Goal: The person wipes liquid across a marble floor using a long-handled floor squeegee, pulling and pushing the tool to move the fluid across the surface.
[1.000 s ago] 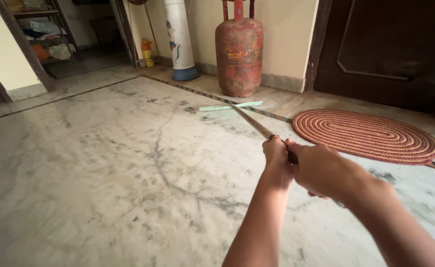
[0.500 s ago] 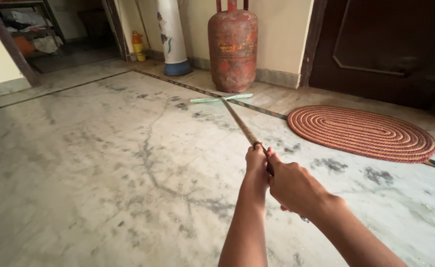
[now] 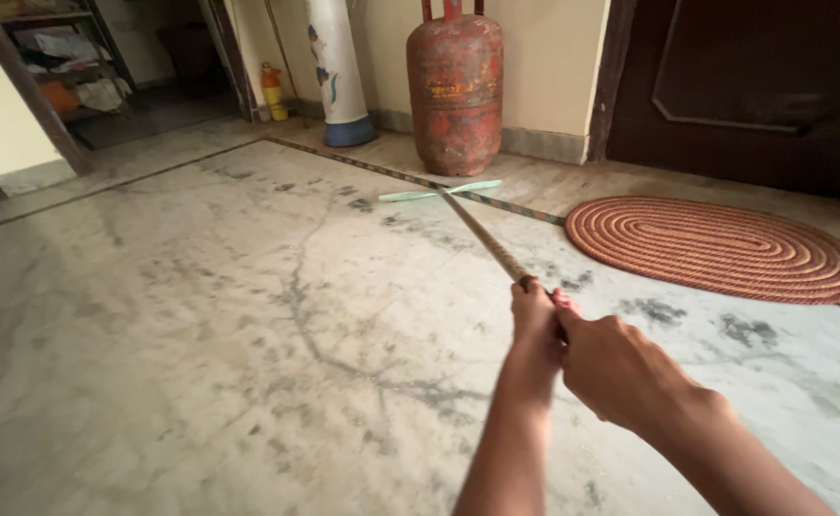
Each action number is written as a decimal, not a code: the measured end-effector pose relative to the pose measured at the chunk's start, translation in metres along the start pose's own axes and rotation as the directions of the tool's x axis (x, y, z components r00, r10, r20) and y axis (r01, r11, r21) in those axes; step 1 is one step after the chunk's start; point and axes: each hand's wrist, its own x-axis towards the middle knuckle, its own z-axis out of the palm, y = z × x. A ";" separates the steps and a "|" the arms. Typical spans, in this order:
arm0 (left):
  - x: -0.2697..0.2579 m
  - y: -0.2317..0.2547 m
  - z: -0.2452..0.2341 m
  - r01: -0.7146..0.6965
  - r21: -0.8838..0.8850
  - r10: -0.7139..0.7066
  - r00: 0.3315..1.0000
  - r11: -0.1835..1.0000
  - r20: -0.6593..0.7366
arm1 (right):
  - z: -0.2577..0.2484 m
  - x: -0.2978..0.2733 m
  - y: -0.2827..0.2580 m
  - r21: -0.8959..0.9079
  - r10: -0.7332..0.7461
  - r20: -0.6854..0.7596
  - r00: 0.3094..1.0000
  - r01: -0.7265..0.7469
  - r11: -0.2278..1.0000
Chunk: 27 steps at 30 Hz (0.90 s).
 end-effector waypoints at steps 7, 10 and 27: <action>-0.056 0.014 0.041 -0.003 0.036 0.004 0.999 0.999 -0.053 | -0.047 -0.056 -0.022 -0.047 0.078 0.057 0.995 -0.076 0.996; -0.086 0.020 0.072 0.017 -0.005 -0.017 0.997 1.000 -0.073 | -0.072 -0.073 -0.025 -0.119 0.057 0.047 0.997 -0.051 0.992; -0.171 -0.002 0.165 0.008 -0.009 -0.008 0.999 1.000 0.033 | -0.135 -0.101 0.031 -0.206 0.065 -0.032 0.997 -0.070 0.976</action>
